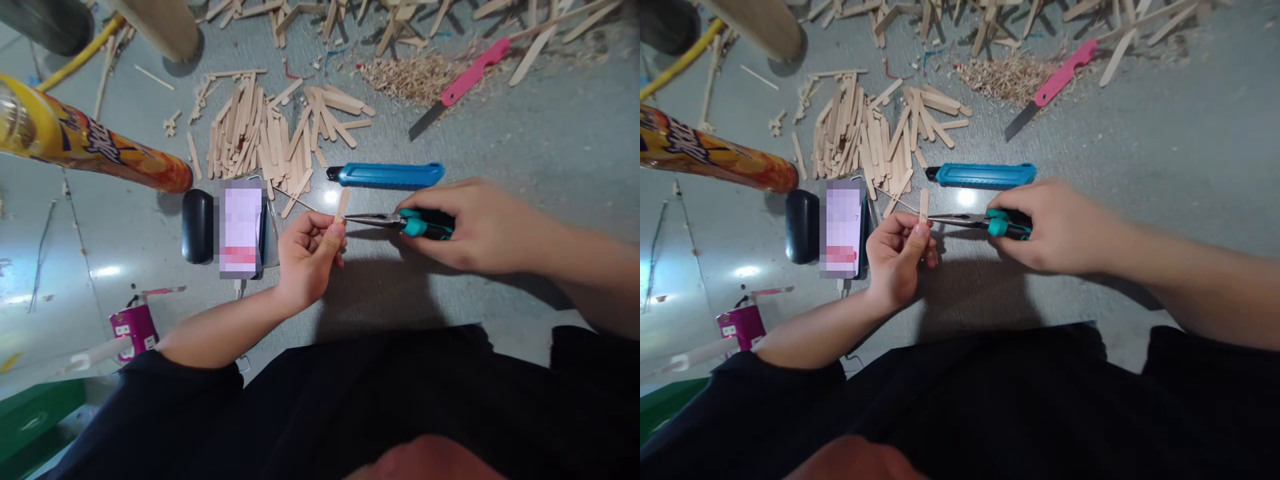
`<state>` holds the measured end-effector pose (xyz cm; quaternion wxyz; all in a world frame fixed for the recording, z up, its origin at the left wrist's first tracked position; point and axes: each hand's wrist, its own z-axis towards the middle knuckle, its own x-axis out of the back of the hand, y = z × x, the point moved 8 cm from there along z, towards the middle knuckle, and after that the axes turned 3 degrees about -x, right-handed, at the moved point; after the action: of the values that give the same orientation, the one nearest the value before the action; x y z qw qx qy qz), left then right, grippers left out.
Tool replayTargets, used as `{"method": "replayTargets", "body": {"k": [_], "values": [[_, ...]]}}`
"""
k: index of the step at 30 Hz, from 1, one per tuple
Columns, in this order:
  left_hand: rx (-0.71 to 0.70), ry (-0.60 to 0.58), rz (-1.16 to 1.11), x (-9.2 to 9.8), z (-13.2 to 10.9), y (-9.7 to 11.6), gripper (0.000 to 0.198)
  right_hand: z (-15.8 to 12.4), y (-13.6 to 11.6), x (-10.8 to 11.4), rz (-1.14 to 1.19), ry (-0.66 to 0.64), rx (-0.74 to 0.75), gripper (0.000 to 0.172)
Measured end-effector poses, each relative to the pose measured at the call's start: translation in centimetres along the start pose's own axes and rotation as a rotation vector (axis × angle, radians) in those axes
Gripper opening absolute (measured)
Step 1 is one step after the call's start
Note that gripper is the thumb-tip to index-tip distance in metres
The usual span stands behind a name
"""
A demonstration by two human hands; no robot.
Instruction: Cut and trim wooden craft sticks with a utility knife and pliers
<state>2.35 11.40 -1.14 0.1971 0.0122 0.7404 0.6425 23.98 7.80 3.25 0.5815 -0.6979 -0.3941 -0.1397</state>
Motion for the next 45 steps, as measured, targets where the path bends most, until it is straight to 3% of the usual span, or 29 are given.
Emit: {"method": "replayTargets", "body": {"k": [21, 32, 45], "values": [[0.013, 0.024, 0.035, 0.0, 0.0, 0.3, 0.05, -0.2, 0.7, -0.2, -0.102, 0.066, 0.02, 0.013], [-0.041, 0.015, 0.047, -0.1, 0.0, 0.6, 0.045, -0.4, -0.6, -0.2, 0.033, 0.009, -0.088, 0.016], [-0.101, -0.009, 0.094, -0.2, -0.2, 0.9, 0.043, -0.4, 0.0, -1.0, 0.081, -0.029, -0.088, 0.013]]}}
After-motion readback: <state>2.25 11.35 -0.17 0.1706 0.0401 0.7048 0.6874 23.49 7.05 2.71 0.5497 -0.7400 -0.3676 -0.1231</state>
